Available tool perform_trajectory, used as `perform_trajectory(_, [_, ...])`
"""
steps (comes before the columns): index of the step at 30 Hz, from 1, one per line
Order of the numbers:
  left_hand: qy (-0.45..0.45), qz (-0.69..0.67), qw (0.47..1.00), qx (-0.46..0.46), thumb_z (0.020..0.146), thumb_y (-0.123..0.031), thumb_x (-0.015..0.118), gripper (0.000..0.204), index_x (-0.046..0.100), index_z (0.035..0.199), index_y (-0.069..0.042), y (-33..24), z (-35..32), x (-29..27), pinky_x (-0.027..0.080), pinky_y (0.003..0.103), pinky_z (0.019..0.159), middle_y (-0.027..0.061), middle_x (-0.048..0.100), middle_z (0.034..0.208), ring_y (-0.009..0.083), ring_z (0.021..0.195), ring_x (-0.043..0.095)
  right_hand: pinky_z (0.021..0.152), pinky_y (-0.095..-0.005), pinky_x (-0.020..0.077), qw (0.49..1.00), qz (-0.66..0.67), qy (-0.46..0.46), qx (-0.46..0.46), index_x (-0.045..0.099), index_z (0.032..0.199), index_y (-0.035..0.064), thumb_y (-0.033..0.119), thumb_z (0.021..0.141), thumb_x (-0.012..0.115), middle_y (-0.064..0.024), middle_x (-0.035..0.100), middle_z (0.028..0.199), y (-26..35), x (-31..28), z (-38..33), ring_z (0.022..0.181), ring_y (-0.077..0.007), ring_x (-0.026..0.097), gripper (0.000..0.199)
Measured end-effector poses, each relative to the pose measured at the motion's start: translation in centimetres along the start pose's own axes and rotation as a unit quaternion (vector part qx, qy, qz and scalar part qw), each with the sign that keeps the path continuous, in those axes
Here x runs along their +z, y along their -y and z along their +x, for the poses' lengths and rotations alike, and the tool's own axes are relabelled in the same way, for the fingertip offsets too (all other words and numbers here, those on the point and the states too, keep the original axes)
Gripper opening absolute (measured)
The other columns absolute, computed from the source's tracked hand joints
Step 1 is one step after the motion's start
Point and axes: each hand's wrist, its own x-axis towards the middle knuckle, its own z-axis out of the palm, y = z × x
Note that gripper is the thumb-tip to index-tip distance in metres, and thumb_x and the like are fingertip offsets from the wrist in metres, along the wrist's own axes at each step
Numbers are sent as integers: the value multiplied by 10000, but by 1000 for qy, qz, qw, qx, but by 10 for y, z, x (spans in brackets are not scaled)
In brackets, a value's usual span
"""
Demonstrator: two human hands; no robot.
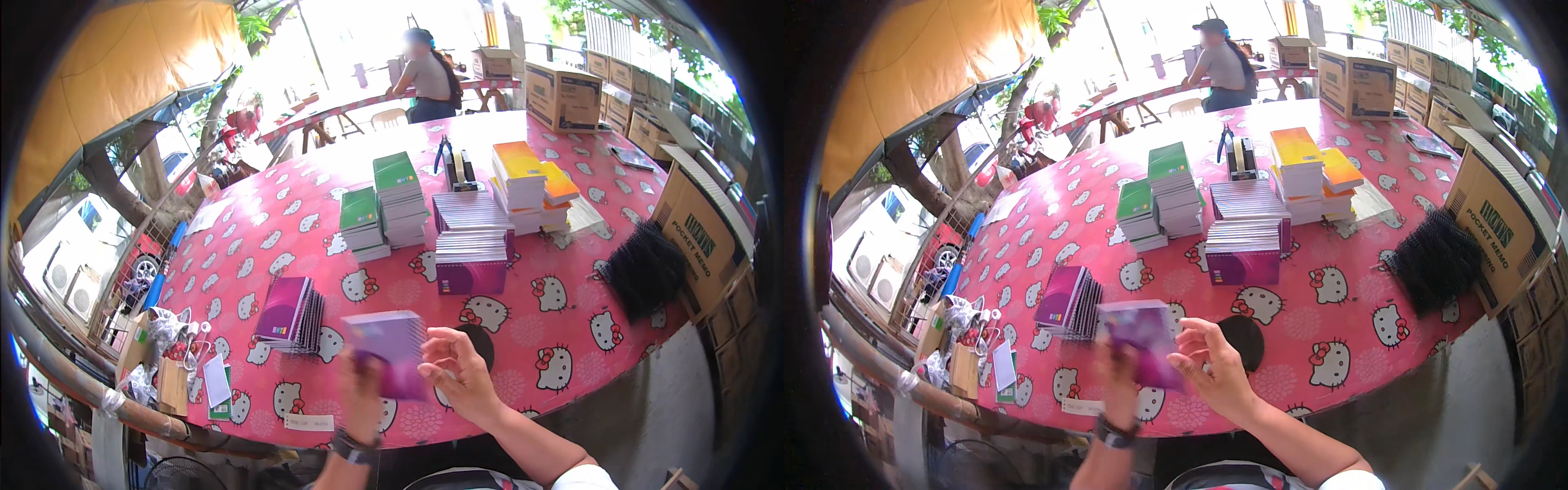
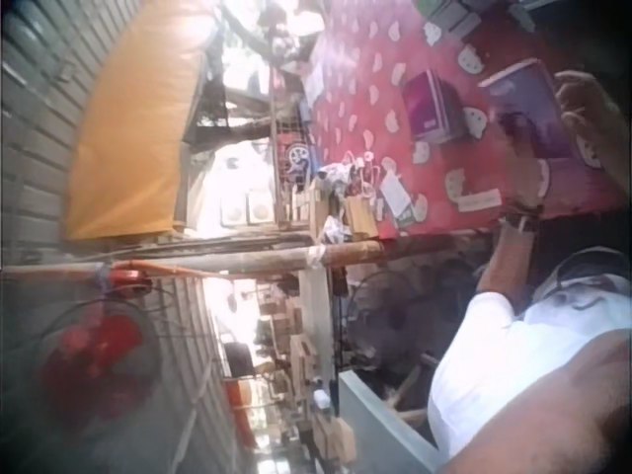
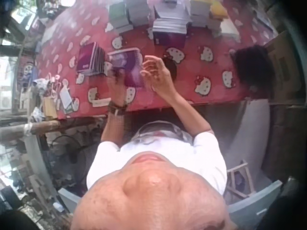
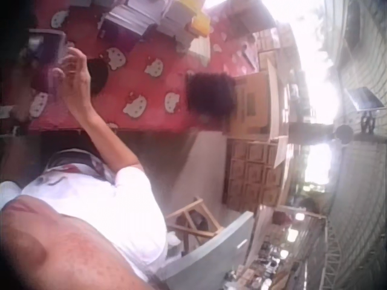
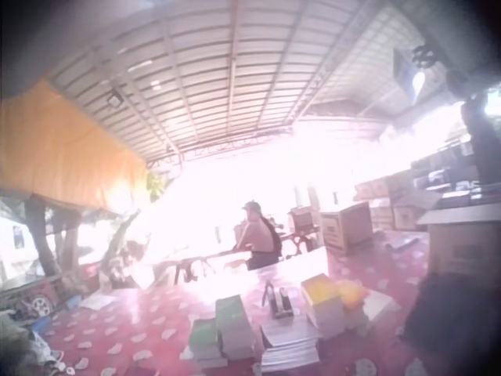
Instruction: The person assembles small notepads by hand. The person picks up a purple cover, aligns it with a set of pages, and inserts a small black spiral binding through the holes by hand.
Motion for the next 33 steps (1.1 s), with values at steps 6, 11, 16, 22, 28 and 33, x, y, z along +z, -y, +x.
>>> perform_trajectory(6, [-124,176,976,-32,943,-394,494,476,551,1207,-2,36,152,-118,428,346,919,162,561,1217,259,1066,552,1019,-565,222,812,-583,22,-20,430,1329,171,490,647,763,-149,422,1316,-39,-41,1,1257,-373,321,824])
perform_trajectory(11, [-96,544,826,-113,870,-537,520,660,466,1304,-42,94,165,-141,338,455,1027,185,476,1321,310,1244,419,944,-534,351,839,-542,55,5,482,1244,120,407,662,746,-154,491,1223,-51,-64,-3,1128,-339,431,700])
perform_trajectory(16, [53,490,861,-126,630,-653,699,1117,178,1458,-115,61,164,-92,272,491,1088,209,313,1442,380,1332,303,903,-462,408,781,-606,-126,83,529,1142,79,401,684,736,-134,520,1157,-69,-149,-5,1093,-316,450,597])
perform_trajectory(22, [93,578,786,-198,628,-559,746,1096,148,1470,-192,45,159,-108,312,529,1058,174,182,1508,419,1331,283,861,-425,448,808,-560,-138,-120,503,1186,55,264,765,716,-145,561,1084,-28,-170,37,1007,-326,521,516])
perform_trajectory(28, [107,521,814,-234,559,-659,739,1200,104,1479,-223,63,169,-99,257,505,1096,181,131,1526,433,1369,200,770,-363,481,862,-427,-64,-265,587,1025,21,113,790,654,-128,604,967,51,-188,96,818,-273,583,262])
perform_trajectory(33, [61,534,800,-266,628,-582,723,1081,152,1463,-203,59,168,-106,301,531,1065,183,278,1455,407,1359,241,786,-362,466,779,-544,117,-289,653,900,51,71,744,663,-58,612,958,13,-147,116,867,-241,566,158])
